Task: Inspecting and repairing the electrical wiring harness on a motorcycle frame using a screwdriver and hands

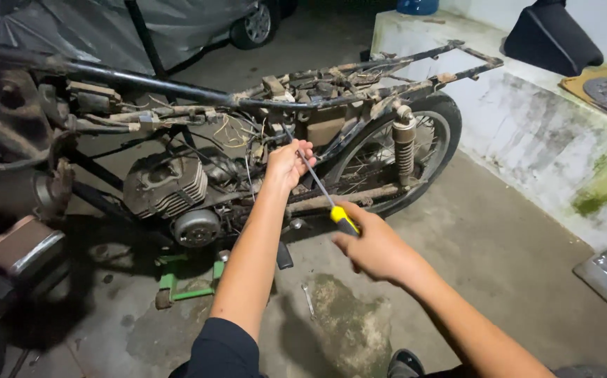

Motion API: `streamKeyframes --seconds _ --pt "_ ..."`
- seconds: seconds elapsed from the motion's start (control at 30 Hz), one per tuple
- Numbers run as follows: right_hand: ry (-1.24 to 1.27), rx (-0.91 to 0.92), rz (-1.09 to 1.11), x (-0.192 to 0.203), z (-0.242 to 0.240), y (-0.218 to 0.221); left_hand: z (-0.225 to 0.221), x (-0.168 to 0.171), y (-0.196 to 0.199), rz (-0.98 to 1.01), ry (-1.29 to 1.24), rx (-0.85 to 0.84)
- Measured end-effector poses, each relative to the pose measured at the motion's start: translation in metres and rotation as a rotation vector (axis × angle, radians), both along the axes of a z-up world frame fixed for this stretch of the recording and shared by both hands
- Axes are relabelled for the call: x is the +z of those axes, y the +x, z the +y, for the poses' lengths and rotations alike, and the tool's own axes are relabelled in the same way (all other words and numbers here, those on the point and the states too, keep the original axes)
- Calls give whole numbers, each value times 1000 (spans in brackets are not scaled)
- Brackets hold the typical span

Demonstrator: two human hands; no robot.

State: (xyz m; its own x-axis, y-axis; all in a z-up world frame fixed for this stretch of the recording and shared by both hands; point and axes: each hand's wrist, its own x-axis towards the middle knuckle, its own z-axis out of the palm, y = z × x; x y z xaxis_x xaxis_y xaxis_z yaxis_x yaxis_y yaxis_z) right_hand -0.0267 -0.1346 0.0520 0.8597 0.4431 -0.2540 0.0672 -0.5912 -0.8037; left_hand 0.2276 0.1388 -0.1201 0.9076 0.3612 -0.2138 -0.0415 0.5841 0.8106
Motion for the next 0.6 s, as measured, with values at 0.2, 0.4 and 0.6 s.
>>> streamKeyframes --seconds 0.2,0.4,0.6 --pt "-207 49 -248 -14 7 -9 12 -15 12 6 4 -20" --pt "1506 -195 1358 -116 9 9 14 -24 6 -49 -30 -18" --pt "863 -131 654 -20 -1 8 1 -7 -3 -136 -84 -57"
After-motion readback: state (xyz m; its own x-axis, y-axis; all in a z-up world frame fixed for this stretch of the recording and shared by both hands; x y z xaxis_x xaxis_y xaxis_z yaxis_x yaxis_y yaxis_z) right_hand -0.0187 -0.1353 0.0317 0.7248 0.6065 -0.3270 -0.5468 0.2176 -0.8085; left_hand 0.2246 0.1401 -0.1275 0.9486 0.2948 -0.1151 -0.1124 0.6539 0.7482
